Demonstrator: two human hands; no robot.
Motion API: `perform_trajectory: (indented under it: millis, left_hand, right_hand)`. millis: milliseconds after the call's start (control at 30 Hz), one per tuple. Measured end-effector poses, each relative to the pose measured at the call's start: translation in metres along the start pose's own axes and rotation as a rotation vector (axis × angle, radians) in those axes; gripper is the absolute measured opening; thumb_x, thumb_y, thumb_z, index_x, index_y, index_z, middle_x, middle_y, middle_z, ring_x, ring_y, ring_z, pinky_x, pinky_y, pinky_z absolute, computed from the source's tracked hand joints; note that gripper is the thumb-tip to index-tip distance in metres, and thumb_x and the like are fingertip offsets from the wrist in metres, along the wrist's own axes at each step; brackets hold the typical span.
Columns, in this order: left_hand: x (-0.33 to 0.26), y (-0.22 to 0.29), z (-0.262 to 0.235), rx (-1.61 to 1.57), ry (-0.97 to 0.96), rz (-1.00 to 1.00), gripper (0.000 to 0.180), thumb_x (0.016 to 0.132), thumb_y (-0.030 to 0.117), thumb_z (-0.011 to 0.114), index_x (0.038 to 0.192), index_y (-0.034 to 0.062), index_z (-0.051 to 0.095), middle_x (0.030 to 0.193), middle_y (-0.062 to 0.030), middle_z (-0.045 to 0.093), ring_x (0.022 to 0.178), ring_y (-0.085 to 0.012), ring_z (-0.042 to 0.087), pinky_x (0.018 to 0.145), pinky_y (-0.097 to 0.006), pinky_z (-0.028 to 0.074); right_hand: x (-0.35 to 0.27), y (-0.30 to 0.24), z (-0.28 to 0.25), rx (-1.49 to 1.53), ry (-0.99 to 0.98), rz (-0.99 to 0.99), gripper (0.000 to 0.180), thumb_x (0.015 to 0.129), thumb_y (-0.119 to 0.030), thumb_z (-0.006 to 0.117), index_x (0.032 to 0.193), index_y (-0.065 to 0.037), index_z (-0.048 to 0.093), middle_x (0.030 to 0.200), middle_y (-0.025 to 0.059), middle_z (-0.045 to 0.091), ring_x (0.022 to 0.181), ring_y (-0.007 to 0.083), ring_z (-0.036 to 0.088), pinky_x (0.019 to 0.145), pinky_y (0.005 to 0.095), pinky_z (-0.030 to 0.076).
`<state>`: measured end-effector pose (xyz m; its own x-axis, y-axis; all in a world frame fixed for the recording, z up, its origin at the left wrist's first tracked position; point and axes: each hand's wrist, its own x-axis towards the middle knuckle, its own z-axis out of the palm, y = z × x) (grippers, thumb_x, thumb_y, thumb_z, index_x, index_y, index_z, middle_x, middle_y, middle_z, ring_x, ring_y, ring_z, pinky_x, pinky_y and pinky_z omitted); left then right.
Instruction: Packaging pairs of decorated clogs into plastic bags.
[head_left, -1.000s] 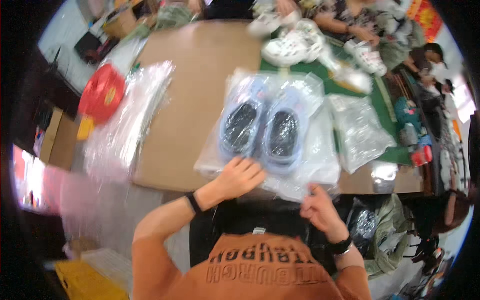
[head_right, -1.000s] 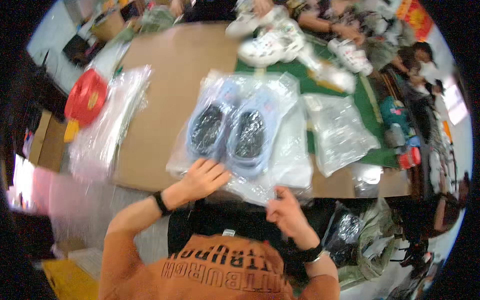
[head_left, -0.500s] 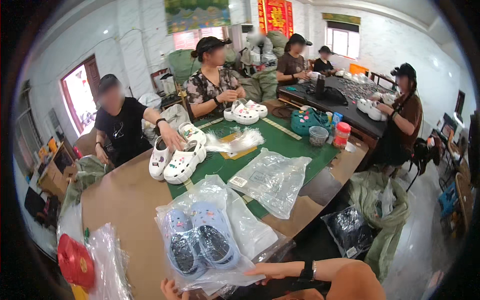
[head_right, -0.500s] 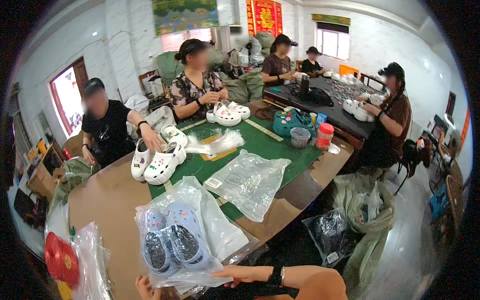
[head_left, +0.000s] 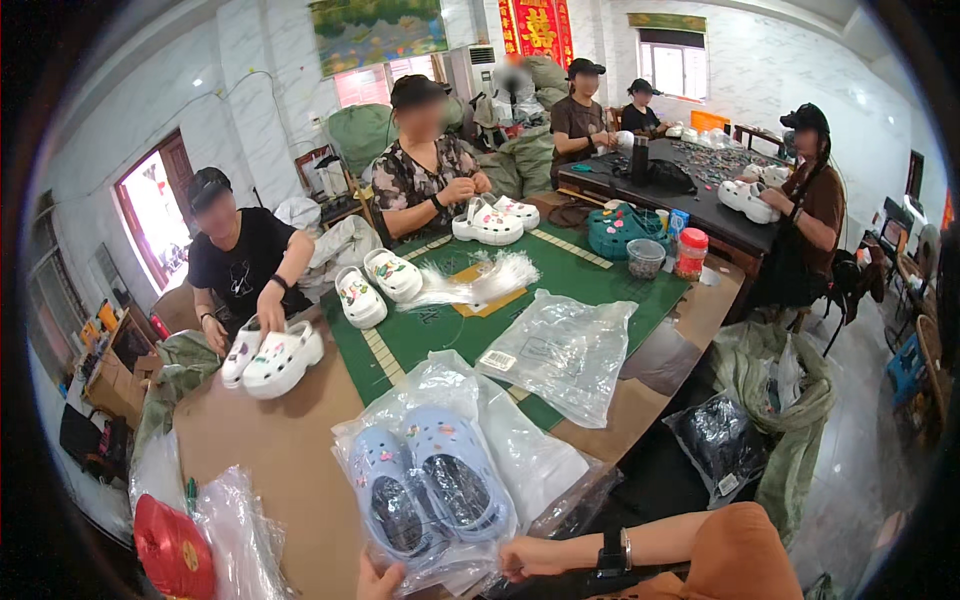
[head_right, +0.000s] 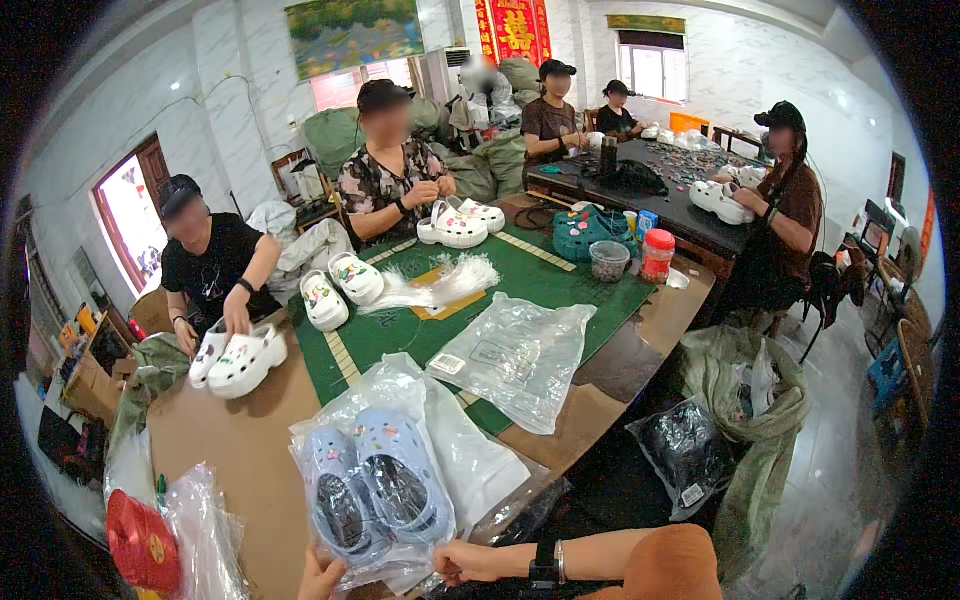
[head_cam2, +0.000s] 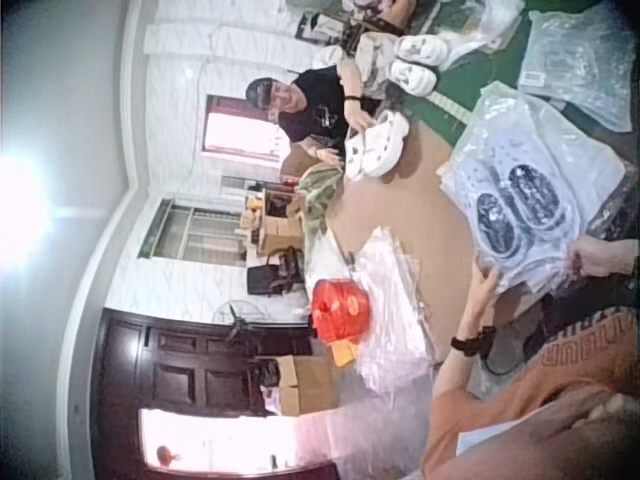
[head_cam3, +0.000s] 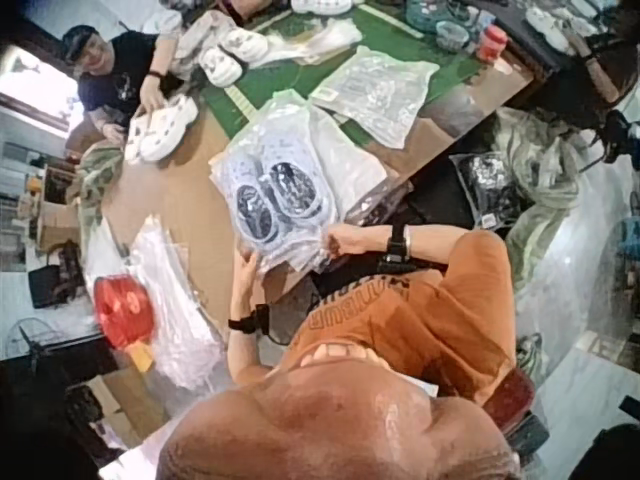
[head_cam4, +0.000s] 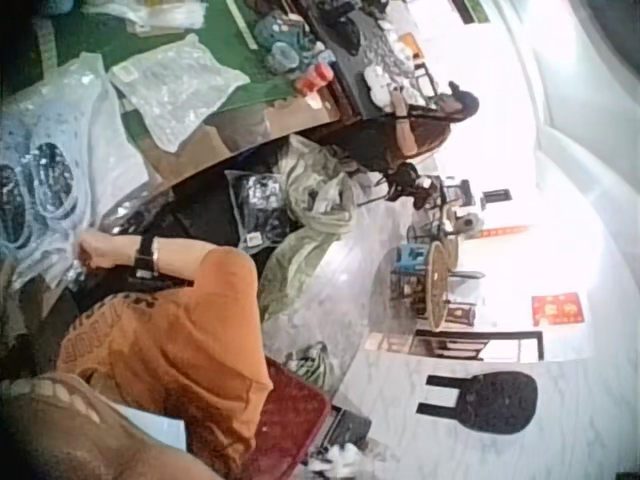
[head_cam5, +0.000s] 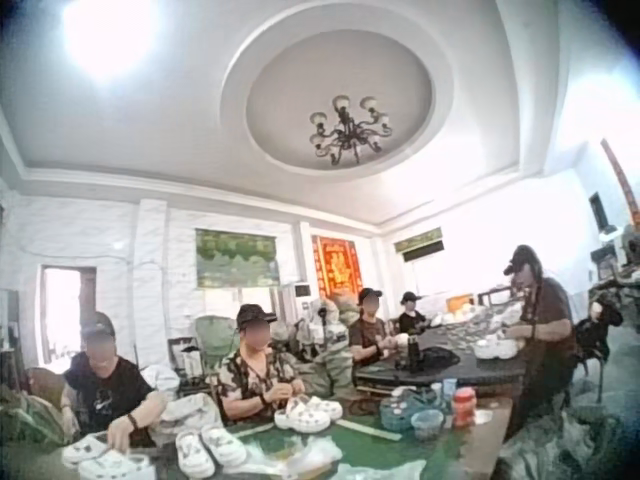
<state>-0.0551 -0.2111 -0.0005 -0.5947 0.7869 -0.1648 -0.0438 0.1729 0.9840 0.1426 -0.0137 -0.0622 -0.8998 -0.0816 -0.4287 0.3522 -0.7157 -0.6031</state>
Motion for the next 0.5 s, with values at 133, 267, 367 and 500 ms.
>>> perform_trajectory:
  millis: [133, 267, 367, 500]
  left_hand:
    - [0.005, -0.005, -0.007, -0.117, -0.017, -0.221, 0.068, 0.083, 0.009, 0.056, 0.138, 0.0046, 0.017, 0.106, -0.0094, 0.05, 0.086, -0.0161, 0.056, 0.076, -0.029, 0.048]
    - [0.011, -0.057, -0.031, -0.273, 0.001, -0.314, 0.049, 0.084, 0.015, 0.056, 0.128, 0.0064, 0.036, 0.088, -0.0028, 0.056, 0.074, -0.0135, 0.056, 0.06, -0.026, 0.047]
    - [0.01, -0.017, -0.015, -0.286, 0.177, -0.454, 0.028, 0.087, 0.02, 0.053, 0.112, 0.0063, 0.05, 0.083, -0.0012, 0.058, 0.068, -0.0138, 0.055, 0.056, -0.028, 0.046]
    - [0.04, -0.044, -0.066, -0.364, -0.119, -0.469, 0.026, 0.087, 0.024, 0.053, 0.105, 0.0043, 0.054, 0.09, -0.0063, 0.059, 0.073, -0.0175, 0.056, 0.056, -0.031, 0.045]
  right_hand:
    - [-0.02, -0.044, 0.039, -0.248, 0.138, 0.259, 0.046, 0.08, -0.056, 0.05, 0.063, -0.014, 0.043, 0.055, -0.0017, 0.035, 0.05, 0.0105, 0.035, 0.047, 0.0253, 0.029]
    - [-0.007, -0.038, 0.039, -0.288, 0.095, 0.176, 0.053, 0.079, -0.062, 0.049, 0.055, -0.017, 0.037, 0.049, -0.0036, 0.028, 0.043, 0.0106, 0.028, 0.043, 0.0254, 0.023]
    - [-0.006, -0.049, 0.04, -0.447, 0.05, 0.133, 0.056, 0.08, -0.061, 0.048, 0.053, -0.013, 0.04, 0.049, -0.0017, 0.035, 0.044, 0.0111, 0.032, 0.043, 0.027, 0.026]
    - [0.0, -0.08, 0.044, -1.089, -0.114, -0.301, 0.051, 0.092, -0.044, 0.036, 0.11, 0.001, 0.052, 0.1, 0.0116, 0.057, 0.09, 0.0218, 0.048, 0.08, 0.0376, 0.039]
